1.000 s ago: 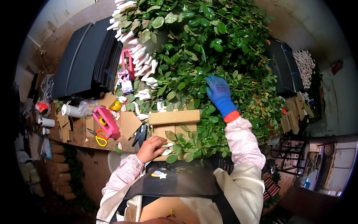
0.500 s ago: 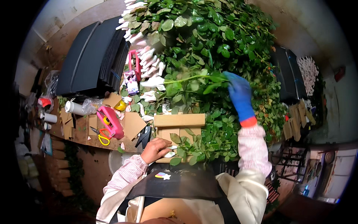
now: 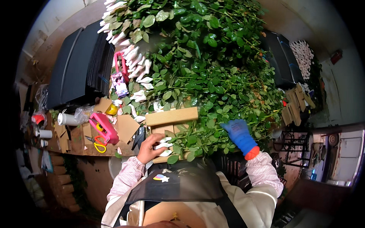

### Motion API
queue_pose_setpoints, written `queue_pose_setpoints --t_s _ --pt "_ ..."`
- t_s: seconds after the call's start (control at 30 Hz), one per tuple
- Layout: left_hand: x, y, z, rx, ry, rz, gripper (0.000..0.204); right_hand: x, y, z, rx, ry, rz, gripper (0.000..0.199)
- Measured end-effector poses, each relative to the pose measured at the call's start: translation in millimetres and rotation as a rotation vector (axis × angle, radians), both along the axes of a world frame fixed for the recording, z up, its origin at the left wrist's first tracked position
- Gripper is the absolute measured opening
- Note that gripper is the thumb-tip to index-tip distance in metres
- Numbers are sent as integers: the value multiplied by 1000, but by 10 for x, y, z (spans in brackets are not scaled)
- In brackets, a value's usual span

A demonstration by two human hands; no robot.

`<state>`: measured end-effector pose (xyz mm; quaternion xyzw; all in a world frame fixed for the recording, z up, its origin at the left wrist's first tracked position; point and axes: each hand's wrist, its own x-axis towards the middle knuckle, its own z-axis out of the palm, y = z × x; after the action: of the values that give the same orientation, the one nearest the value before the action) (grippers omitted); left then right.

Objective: The person assembles small cardboard boxes and fills them with green leafy material and white flower-like items. They repeatedly open the boxes, place the contents inside, and close the flaps. The process is repeated for multiple boxes on a cluttered workbench.

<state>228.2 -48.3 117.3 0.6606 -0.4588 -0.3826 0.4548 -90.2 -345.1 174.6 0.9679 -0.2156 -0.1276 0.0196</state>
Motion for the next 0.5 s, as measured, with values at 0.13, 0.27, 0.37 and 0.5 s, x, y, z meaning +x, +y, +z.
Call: queue_pose_setpoints --t_s 0.13,0.27,0.37,0.5 --pt "-17 -16 79 -58 -221 -24 45 389 -109 279 29 242 -149 33" --pt "-36 -32 69 -84 -277 -27 47 1321 -453 -45 32 -566 -58 25" --pt "-17 -64 77 -92 -336 -51 45 1749 -701 -607 -246 -229 -177 24" --pt "25 -92 173 -171 -500 -23 32 2101 -924 -303 -89 -147 -336 19"
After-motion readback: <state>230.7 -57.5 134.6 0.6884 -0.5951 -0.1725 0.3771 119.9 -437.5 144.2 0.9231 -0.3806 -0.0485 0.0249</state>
